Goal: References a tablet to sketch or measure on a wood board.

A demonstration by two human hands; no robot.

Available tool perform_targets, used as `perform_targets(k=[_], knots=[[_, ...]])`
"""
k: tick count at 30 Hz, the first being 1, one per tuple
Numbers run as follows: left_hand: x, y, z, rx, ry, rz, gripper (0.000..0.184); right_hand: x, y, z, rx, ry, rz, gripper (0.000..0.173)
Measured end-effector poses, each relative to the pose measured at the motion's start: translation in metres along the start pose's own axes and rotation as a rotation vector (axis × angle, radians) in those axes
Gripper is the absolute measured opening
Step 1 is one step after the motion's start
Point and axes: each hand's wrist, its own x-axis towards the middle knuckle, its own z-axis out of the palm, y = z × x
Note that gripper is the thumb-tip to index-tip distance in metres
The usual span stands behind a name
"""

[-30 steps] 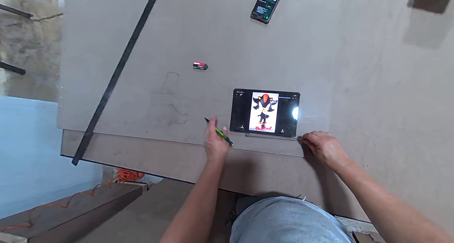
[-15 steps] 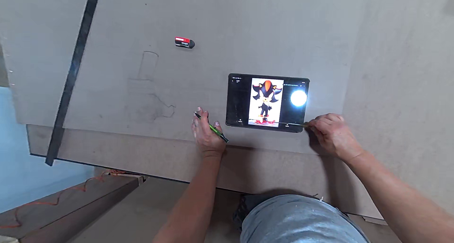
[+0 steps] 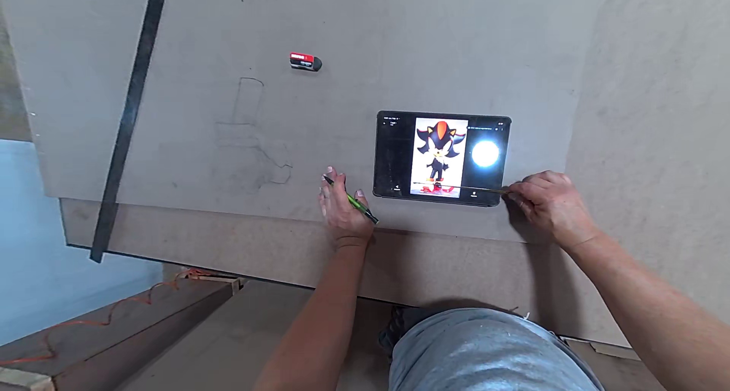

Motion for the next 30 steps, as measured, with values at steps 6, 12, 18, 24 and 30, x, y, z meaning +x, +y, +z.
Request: perform_targets(k=[6,12,18,24,30], knots=[[0.000,0.001,0.000,-0.011,0.002,-0.002,0.050,0.026,0.009,-0.004,-0.015,0.004,0.042,0.028],[0.001,0.002,-0.002,-0.017,-0.016,-0.013,0.050,0.052,0.019,-0.010,-0.028,-0.012,0.062,0.029],[0.000,0.001,-0.001,-0.016,-0.009,-0.007,0.050,0.068,0.024,-0.016,-0.035,-0.010,0.074,0.030],[0.000,0.000,0.000,-0.024,-0.006,-0.003,0.049,0.072,0.027,-0.017,-0.034,0.003,0.073,0.030],[0.001,0.002,-0.001,-0.017,-0.011,-0.011,0.049,0.072,0.032,-0.018,-0.018,-0.009,0.058,0.030]])
